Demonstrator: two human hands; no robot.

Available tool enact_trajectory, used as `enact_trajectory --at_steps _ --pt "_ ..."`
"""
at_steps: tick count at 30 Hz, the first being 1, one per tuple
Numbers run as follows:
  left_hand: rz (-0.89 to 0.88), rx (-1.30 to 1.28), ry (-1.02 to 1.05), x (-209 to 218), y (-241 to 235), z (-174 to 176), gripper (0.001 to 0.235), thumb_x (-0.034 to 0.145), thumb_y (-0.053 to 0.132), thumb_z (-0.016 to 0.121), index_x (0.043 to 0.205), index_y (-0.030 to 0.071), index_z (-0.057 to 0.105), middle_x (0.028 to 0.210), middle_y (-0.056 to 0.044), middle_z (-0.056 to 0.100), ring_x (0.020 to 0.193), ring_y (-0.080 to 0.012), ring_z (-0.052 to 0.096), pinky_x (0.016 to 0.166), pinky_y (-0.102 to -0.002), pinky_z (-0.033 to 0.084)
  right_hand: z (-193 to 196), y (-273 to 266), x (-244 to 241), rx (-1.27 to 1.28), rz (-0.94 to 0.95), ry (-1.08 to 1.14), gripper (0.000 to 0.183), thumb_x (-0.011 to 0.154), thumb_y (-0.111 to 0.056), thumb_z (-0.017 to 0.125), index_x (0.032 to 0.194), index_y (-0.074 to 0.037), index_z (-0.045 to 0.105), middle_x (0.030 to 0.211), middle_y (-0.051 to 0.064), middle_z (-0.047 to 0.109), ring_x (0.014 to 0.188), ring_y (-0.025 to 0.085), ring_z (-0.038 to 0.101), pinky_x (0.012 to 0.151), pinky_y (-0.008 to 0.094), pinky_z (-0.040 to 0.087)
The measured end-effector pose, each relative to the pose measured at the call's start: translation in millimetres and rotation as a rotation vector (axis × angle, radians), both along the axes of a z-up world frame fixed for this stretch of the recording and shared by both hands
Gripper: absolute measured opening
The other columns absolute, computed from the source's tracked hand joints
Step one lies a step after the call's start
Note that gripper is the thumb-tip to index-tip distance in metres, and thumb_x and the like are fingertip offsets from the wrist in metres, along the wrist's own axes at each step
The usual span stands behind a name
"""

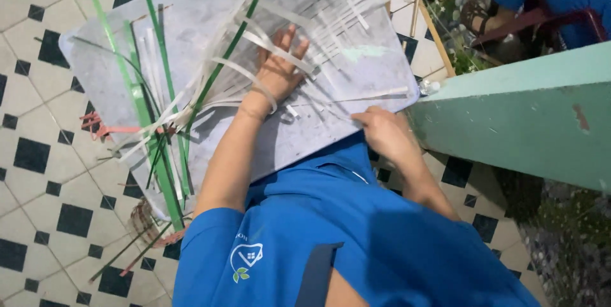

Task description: Weaving thin plastic strips together on a flat board to create a mat or bag component.

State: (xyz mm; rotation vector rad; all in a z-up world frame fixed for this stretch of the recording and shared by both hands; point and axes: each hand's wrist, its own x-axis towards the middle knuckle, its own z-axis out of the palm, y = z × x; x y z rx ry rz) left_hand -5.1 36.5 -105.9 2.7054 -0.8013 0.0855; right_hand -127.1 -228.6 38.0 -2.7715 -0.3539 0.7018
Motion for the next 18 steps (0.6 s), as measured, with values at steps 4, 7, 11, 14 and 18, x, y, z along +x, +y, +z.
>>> enact_trajectory --at_steps 4,7,11,14,18 --pt "-0.065 -0.108 -0.103 -1.5 4.1 -0.4 0.059 0.089 0.023 0.072 0.145 0.027 0.053 0.159 -0.020 0.010 0.144 -0.0477 0.023 0.107 -0.072 0.017 -6.0 5.9 2.2 0.098 0.040 -0.060 0.042 0.091 -0.013 0.042 0.124 -0.017 0.067 0.102 0.006 0.065 0.093 0.031 0.061 0.064 0.046 0.047" --pt "-0.036 -0.059 -0.076 5.6 -0.3 -4.9 0.039 0.094 0.031 0.062 0.131 0.021 0.054 0.154 -0.016 0.030 0.140 -0.0476 0.020 0.101 -0.076 0.018 41.0 -15.7 9.8 0.065 -0.100 0.104 0.040 0.094 -0.026 0.053 0.134 -0.021 0.058 0.130 0.004 0.060 0.114 0.023 0.056 0.086 0.038 0.049" --pt "0.049 0.068 0.142 4.2 -4.1 6.5 0.054 0.101 0.034 0.048 0.151 0.021 0.036 0.161 -0.010 0.014 0.146 -0.0345 0.017 0.111 -0.067 0.013 35.9 -83.8 10.5 1.073 -0.234 -0.561 0.033 0.102 -0.019 0.056 0.134 -0.011 0.055 0.132 0.018 0.057 0.114 0.031 0.057 0.103 0.048 0.049" --pt "0.086 0.097 0.194 3.6 -6.9 2.8 0.055 0.104 0.037 0.039 0.155 0.022 0.027 0.162 -0.005 0.009 0.148 -0.0260 0.017 0.113 -0.063 0.008 26.2 -56.6 17.8 1.378 -0.684 -0.632 0.027 0.105 -0.009 0.045 0.131 -0.017 0.050 0.127 0.012 0.054 0.107 0.025 0.056 0.096 0.041 0.052" --pt "0.064 0.138 0.176 7.1 -9.6 -8.5 0.061 0.103 0.039 0.043 0.156 0.020 0.023 0.163 -0.006 0.009 0.149 -0.0272 0.017 0.112 -0.067 0.002 -68.1 19.0 38.7 1.019 -0.285 -0.203 0.055 0.085 -0.006 0.072 0.135 -0.010 0.049 0.117 0.010 0.060 0.109 0.020 0.059 0.087 0.031 0.057"
